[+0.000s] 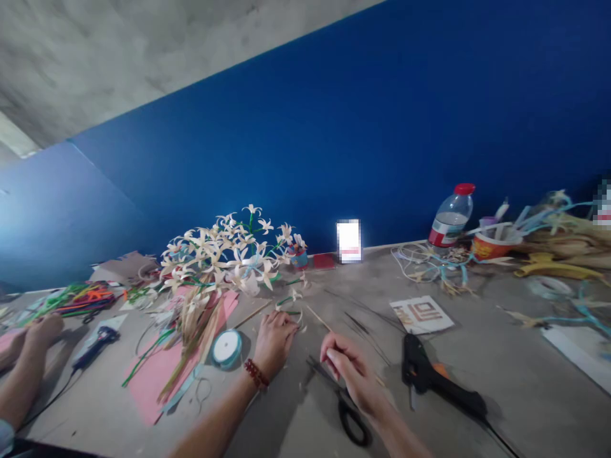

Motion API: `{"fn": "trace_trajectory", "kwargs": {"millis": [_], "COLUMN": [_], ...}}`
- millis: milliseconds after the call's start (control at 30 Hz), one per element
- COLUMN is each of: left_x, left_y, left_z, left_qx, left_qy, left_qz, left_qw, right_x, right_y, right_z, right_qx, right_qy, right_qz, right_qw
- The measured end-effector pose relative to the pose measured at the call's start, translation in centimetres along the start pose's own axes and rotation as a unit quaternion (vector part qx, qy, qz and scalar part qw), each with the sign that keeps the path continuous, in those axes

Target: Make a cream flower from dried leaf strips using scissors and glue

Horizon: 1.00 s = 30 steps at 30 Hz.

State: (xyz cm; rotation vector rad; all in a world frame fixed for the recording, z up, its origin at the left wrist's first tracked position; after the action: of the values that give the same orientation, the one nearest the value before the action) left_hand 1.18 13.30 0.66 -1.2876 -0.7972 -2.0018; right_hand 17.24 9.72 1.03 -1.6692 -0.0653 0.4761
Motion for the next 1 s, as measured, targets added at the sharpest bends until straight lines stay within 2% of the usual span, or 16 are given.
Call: {"fn": "trace_trajectory", "kwargs": {"millis": [133,267,467,600,733,833,933,1000], "left_x": [0.9,2.0,1.2,1.9,3.8,5.1,6.3,6.9], "left_y": [-0.6,-0.7,-0.2,-0.4,-0.1,0.7,1.8,2.6], "left_z": [-0.8,-1.4,-0.4,-0.4,-1.3,-2.3,-3.2,-3.5], "left_qx": [0.008,0.028,0.035,0.041,0.034,0.029,0.023,0.013], "left_qy": [0.020,0.043,0.032,0.040,0.041,0.048,0.060,0.048], "left_qz": [0.021,0.054,0.070,0.045,-0.018,-0.147,-0.288,-0.330], "left_qw": [1.000,0.997,0.996,0.997,0.998,0.988,0.955,0.943], "right_x": [0.6,1.3,1.8,1.6,1.7,1.9,1.2,0.4], "right_y": [0.3,0.6,0.7,0.9,1.5,1.5,0.6,0.3], "right_z": [0.4,1.0,1.5,1.7,1.9,2.2,2.3,2.2], "right_qx": [-0.007,0.022,0.033,0.013,0.002,-0.003,0.012,-0.013], "right_qy": [0.036,0.075,0.099,0.097,0.112,0.126,0.083,0.032], "right_qz": [0.033,0.041,0.017,-0.011,-0.090,-0.143,-0.149,-0.098], "right_qw": [0.999,0.996,0.994,0.995,0.990,0.982,0.985,0.995]}}
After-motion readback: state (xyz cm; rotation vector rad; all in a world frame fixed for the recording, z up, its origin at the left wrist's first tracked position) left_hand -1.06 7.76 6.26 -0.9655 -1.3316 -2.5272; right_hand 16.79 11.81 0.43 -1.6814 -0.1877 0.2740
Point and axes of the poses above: each hand's wrist, its own z-axis towards the middle knuckle, its own x-axis out of the back of the hand, y = z × x, the point moved 8 cm from there along z, towards the middle knuckle, and after that the axes turned 15 degrees about -x, right-handed, at the moved point
